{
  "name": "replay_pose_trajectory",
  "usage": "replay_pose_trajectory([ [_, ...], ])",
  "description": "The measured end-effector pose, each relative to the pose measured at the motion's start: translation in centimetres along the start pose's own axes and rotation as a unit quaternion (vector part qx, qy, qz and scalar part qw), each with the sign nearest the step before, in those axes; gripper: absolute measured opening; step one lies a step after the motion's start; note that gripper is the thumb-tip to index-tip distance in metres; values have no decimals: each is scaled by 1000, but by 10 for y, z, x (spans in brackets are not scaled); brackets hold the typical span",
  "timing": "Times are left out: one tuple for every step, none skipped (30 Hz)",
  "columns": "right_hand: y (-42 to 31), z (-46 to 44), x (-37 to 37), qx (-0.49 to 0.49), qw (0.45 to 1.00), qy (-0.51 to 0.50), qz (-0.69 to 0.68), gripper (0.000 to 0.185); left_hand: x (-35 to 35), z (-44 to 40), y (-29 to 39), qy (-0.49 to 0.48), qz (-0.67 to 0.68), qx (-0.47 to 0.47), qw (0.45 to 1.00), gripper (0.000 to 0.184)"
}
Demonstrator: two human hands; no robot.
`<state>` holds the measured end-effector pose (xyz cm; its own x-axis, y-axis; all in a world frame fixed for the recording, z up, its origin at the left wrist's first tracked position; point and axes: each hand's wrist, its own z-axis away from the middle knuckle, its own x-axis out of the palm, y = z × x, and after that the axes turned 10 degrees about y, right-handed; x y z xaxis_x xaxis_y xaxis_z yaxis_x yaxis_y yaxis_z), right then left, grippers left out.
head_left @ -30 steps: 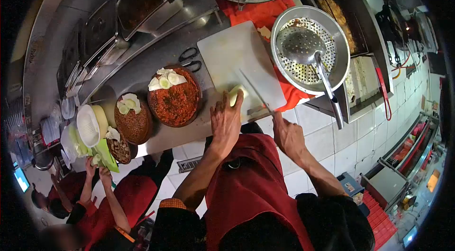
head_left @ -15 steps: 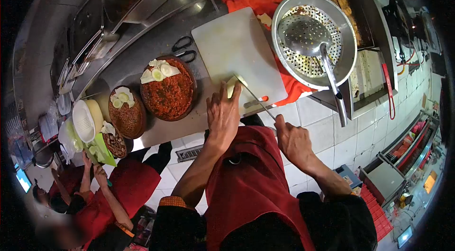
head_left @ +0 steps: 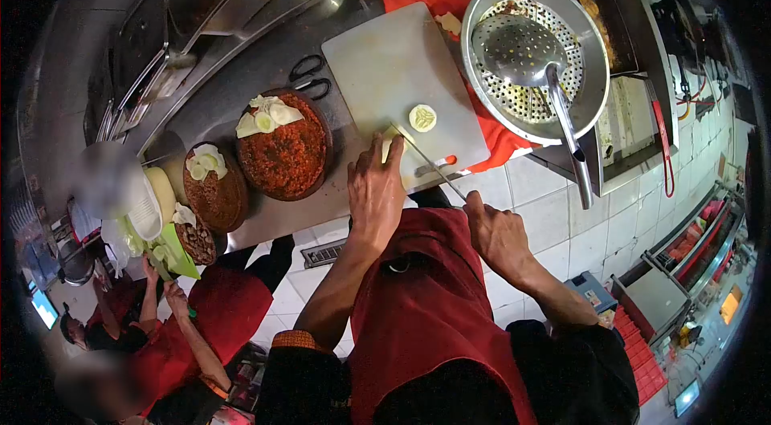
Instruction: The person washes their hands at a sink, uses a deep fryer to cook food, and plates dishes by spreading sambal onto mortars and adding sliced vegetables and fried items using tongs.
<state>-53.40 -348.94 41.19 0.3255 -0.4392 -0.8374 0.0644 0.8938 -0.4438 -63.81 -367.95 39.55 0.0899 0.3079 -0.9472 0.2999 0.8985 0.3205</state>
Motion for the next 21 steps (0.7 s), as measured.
replay_pose_trajectory([
  [0, -1, 1, 0, 1000, -4, 1, 21, 1, -1, 0, -1, -1, -1, 1000, 44],
  [1, -4, 5, 1, 1000, -12, 13, 21, 2, 0, -1, -5, -1, -5, 1000, 44],
  [2, -9, 14, 3, 1000, -19, 25, 20, 3, -1, -1, -8, -1, -8, 1000, 44],
  [4, -12, 23, 4, 999, -26, 38, 20, 4, 0, -2, -11, -2, -11, 1000, 43],
  [7, -10, 35, -1, 1000, -11, 20, 22, 5, 4, -4, -4, 6, -3, 1000, 44],
  [13, -11, 45, -8, 1000, 9, 7, 24, 6, 7, -6, 9, 14, 5, 1000, 44],
  [15, -24, 45, -25, 999, 38, -4, 26, 5, -2, -9, 34, 18, 14, 999, 45],
  [13, -24, 41, -23, 997, 68, -17, 33, 1, -8, -11, 21, 9, -4, 1000, 47],
  [12, -29, 36, -9, 995, 104, -1, 35, 0, -18, -13, 40, 0, -4, 999, 46],
  [9, -37, 28, 5, 990, 138, 16, 36, -1, -30, -14, 59, -9, -5, 998, 46],
  [5, -44, 22, 21, 985, 171, 31, 37, 0, -40, -15, 75, -16, -6, 997, 46],
  [1, -59, 15, 37, 974, 221, 33, 35, 7, -51, -20, 95, -6, 6, 995, 47],
  [1, -70, 13, 45, 969, 240, 27, 34, 16, -60, -26, 114, 6, 30, 993, 48],
  [6, -81, 20, 38, 961, 268, 45, 36, 22, -69, -31, 135, 17, 55, 989, 49],
  [9, -88, 26, 32, 953, 295, 63, 38, 27, -73, -34, 154, 28, 79, 985, 50],
  [6, -91, 24, 22, 944, 321, 74, 39, 23, -76, -30, 234, -60, 142, 960, 47],
  [0, -96, 21, 9, 934, 348, 84, 41, 19, -72, -24, 202, -36, 146, 968, 44],
  [-6, -102, 19, -6, 923, 374, 92, 43, 14, -62, -17, 170, -13, 149, 974, 42],
  [-7, -107, 18, -40, 922, 380, 70, 42, 9, -57, -13, 138, 4, 148, 979, 40],
  [-6, -112, 20, -81, 920, 382, 39, 42, 18, -56, -17, 101, 64, 171, 978, 30],
  [-11, -120, 26, -130, 915, 381, -4, 42, 48, -52, -25, 3, 154, 52, 987, 36],
])
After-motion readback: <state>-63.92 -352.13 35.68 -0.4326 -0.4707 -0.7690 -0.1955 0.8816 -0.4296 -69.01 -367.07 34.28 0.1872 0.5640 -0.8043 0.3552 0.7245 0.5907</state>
